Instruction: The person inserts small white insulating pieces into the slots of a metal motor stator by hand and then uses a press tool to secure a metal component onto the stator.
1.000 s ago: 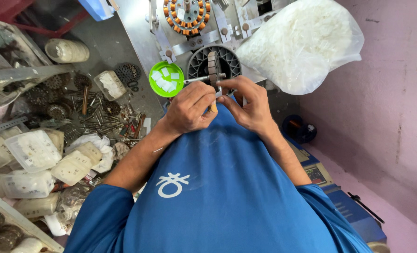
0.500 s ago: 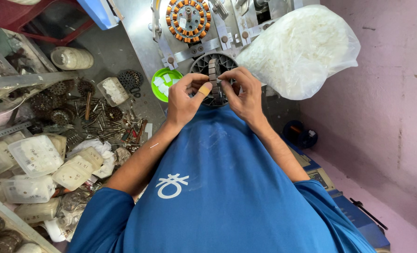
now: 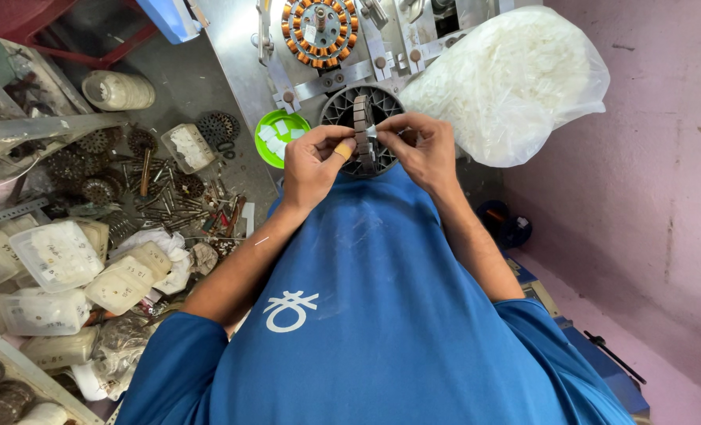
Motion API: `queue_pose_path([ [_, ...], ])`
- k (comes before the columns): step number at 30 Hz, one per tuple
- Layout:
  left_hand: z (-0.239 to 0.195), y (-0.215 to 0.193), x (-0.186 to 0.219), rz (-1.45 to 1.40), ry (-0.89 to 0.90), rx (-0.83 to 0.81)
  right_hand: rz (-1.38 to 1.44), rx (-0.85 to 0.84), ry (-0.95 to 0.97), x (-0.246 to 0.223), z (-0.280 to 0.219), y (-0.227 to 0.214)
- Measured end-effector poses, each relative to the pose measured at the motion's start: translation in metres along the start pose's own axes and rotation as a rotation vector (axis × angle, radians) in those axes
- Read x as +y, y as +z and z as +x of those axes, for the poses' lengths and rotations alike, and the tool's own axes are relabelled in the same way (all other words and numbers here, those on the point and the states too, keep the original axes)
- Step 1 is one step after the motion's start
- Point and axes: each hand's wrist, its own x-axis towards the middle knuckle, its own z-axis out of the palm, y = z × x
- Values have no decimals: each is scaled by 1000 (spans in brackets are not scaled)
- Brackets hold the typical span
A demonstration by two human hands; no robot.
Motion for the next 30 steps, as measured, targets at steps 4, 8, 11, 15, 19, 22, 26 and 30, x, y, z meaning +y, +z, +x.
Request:
queue_pose_path([
  [4, 1, 2, -2, 14, -6, 36, -93, -12, -47, 3, 3, 3],
  [8, 3, 0, 1, 41, 0, 27, -148, -25, -106, 3, 4, 2],
  [11, 11, -1, 8, 79, -14, 9, -136, -44, -56, 7, 5, 1],
  [15, 14, 6, 34, 341, 251, 71, 316, -174, -37, 11, 4, 1],
  [19, 8, 13, 66, 495, 454, -17, 865, -264, 237, -4, -5, 0],
  [22, 6, 25, 79, 600, 626, -144, 819, -278, 241, -13, -9, 2],
  [26, 10, 30, 83, 567, 652, -227, 768, -279, 194, -9, -11, 4],
  [30, 12, 25, 84, 498, 633, -284, 847, -316, 237, 0, -13, 3],
])
